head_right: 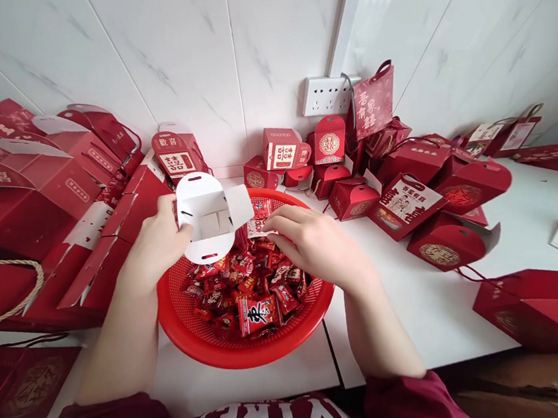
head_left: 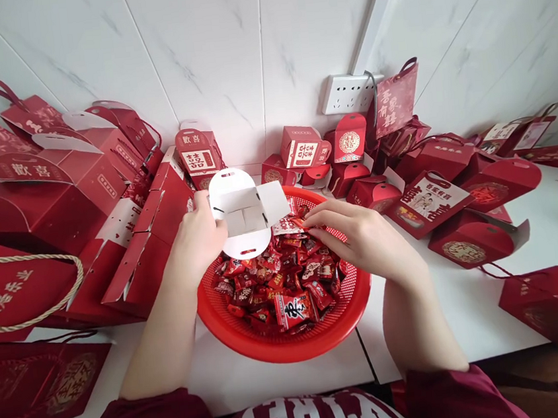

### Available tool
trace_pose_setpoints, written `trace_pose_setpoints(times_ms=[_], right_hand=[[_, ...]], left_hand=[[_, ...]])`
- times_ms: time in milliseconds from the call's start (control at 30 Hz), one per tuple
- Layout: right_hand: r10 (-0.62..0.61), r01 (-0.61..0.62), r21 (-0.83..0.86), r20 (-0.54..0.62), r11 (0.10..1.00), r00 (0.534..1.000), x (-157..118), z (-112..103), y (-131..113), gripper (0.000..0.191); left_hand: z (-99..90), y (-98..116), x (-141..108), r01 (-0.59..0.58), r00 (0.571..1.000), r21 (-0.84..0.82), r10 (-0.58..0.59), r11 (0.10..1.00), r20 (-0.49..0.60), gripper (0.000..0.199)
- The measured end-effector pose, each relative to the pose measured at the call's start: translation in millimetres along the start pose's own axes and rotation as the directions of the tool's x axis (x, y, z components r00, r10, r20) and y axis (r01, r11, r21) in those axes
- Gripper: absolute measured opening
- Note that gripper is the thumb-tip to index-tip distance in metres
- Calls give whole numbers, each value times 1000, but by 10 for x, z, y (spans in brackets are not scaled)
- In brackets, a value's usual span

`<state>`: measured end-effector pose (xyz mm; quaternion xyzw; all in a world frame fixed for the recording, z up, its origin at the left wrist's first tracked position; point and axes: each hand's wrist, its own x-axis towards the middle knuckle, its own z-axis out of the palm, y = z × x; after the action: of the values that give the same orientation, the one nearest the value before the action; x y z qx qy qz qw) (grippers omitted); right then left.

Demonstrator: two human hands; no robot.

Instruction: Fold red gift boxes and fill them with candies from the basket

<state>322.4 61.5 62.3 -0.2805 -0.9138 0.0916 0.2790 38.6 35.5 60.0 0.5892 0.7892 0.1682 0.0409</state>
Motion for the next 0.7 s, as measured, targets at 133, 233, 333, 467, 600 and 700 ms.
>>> trace_pose_setpoints(times_ms=[133, 233, 333, 467, 600, 700], right_hand=[[56, -53, -49, 71, 997, 996, 15, 43, 9, 19], [88, -80, -70, 118, 994, 989, 27, 97, -49, 19], [40, -47, 20, 277, 999, 960, 3, 129, -178, 18], [-200, -14, 341, 582, 940, 788, -85, 177, -373, 19], [-235, -86, 367, 740, 926, 630, -133, 320, -450, 23], [-174, -131, 309, 782, 942, 598, -121, 420, -459, 30]], left_hand=[[107, -47, 129, 108, 982, -255, -64, 961, 176, 60], [179, -75, 209, 181, 974, -412, -103, 893, 204, 39], [230, -86, 244, 189, 980, -545, -124, 817, 153, 23], [266, -94, 252, 138, 990, -604, -117, 785, 75, 17], [307, -126, 299, -18, 981, -683, -120, 730, -153, 16], [348, -156, 354, -43, 970, -756, -154, 653, -188, 17]])
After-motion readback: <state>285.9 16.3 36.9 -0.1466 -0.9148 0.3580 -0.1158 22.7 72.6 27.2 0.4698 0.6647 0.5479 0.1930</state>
